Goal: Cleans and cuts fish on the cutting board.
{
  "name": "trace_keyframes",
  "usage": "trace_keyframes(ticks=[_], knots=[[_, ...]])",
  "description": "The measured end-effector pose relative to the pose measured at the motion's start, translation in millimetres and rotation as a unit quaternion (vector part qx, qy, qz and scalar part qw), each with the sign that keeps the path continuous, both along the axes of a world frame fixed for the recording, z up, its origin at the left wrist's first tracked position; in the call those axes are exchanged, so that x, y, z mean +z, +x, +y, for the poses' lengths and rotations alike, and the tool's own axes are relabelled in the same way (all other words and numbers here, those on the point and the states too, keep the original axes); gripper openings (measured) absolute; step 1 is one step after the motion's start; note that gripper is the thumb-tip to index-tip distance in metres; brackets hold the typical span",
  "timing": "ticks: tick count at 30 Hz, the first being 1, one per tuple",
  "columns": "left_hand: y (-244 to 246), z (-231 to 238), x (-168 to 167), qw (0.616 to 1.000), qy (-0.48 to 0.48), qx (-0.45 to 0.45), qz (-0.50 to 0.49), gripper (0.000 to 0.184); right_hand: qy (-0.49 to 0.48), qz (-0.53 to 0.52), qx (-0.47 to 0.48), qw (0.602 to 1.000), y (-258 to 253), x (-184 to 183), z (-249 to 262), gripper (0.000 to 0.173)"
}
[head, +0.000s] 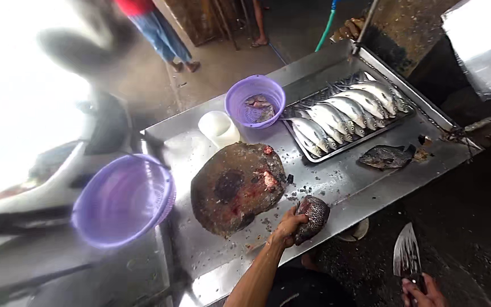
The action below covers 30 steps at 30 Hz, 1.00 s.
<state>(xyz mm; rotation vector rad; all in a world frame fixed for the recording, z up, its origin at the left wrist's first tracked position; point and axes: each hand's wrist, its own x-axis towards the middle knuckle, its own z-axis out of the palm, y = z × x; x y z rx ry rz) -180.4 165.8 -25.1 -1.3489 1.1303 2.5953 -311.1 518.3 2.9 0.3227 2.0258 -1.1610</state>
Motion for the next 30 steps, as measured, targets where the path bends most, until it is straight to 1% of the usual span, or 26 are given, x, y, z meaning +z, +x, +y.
trace_keyframes(ticks=[1,2,4,5,6,7,8,10,11,14,16,17,18,19,20,21,22,23,24,25,26,27,28,29,30], knots=[[28.1,-1.7,13.3,0.998,0.030,0.044,0.020,0.050,-0.056,0.031,0.022,0.998,0.7,11.0,-18.9,0.053],[56.9,-3.5,24.8,0.994,0.053,0.085,0.036,0.049,-0.120,0.046,0.038,0.991,4.8,19.3,-38.1,0.050],[110.6,-11.9,42.1,0.984,0.070,0.153,0.062,0.046,-0.216,0.026,0.066,0.974,19.9,24.6,-79.0,0.037],[135.0,-16.3,50.1,0.980,0.050,0.181,0.064,0.051,-0.228,0.022,0.089,0.969,31.5,22.3,-99.1,0.033],[155.8,-23.4,57.0,0.977,0.009,0.207,0.060,0.061,-0.214,0.037,0.122,0.968,44.6,19.3,-122.0,0.032],[173.5,-31.5,61.7,0.971,-0.043,0.229,0.043,0.071,-0.189,0.061,0.166,0.966,58.8,16.0,-144.1,0.035],[189.4,-38.5,63.0,0.964,-0.098,0.248,0.012,0.075,-0.166,0.075,0.210,0.961,75.0,13.5,-164.0,0.038],[211.5,-52.6,51.2,0.938,-0.179,0.290,-0.063,0.075,-0.155,0.064,0.280,0.945,108.3,10.5,-203.1,0.037],[218.1,-57.6,38.7,0.922,-0.198,0.317,-0.097,0.073,-0.155,0.051,0.312,0.936,124.2,9.9,-221.7,0.037],[227.6,-61.3,0.6,0.886,-0.192,0.382,-0.178,0.069,-0.125,0.019,0.405,0.906,167.6,8.7,-271.5,0.040],[225.6,-56.7,-13.1,0.870,-0.185,0.416,-0.192,0.070,-0.103,0.069,0.464,0.877,187.2,16.6,-300.1,0.045],[221.5,-55.5,-15.4,0.861,-0.185,0.434,-0.190,0.070,-0.113,0.121,0.480,0.862,194.1,31.5,-313.2,0.046],[217.5,-54.6,-16.3,0.854,-0.183,0.449,-0.188,0.071,-0.153,0.190,0.473,0.847,201.0,52.6,-323.3,0.048],[214.0,-54.3,-17.1,0.848,-0.181,0.461,-0.188,0.071,-0.225,0.266,0.441,0.827,207.3,76.6,-331.8,0.050],[210.7,-55.4,-19.1,0.843,-0.181,0.469,-0.191,0.072,-0.318,0.337,0.387,0.797,211.9,101.2,-341.6,0.050],[208.5,-57.0,-21.6,0.841,-0.183,0.471,-0.194,0.071,-0.409,0.389,0.326,0.758,215.4,124.2,-352.1,0.049],[207.4,-58.2,-23.3,0.841,-0.187,0.467,-0.197,0.071,-0.476,0.425,0.268,0.722,219.2,140.2,-362.5,0.047],[207.0,-59.0,-24.0,0.842,-0.193,0.461,-0.203,0.070,-0.514,0.447,0.225,0.697,224.0,142.7,-371.2,0.043],[206.8,-60.0,-24.3,0.843,-0.201,0.453,-0.211,0.069,-0.515,0.457,0.205,0.696,230.6,125.8,-375.4,0.044],[207.5,-60.9,-25.1,0.844,-0.210,0.443,-0.217,0.070,-0.469,0.466,0.217,0.719,238.3,89.7,-372.9,0.047],[209.3,-60.4,-25.6,0.846,-0.219,0.432,-0.226,0.070,-0.356,0.463,0.283,0.761,246.0,46.7,-361.5,0.051],[210.0,-60.5,-24.7,0.847,-0.228,0.418,-0.236,0.072,-0.191,0.405,0.399,0.800,249.1,18.9,-349.4,0.054],[209.2,-60.3,-21.4,0.850,-0.238,0.402,-0.244,0.074,-0.049,0.285,0.499,0.817,245.2,9.6,-347.8,0.055],[208.9,-59.3,-19.1,0.854,-0.247,0.383,-0.252,0.074,0.029,0.196,0.542,0.817,238.7,12.3,-354.1,0.055],[207.6,-63.4,-17.7,0.857,-0.246,0.378,-0.249,0.074,0.045,0.177,0.552,0.814,230.8,29.1,-364.4,0.054]])
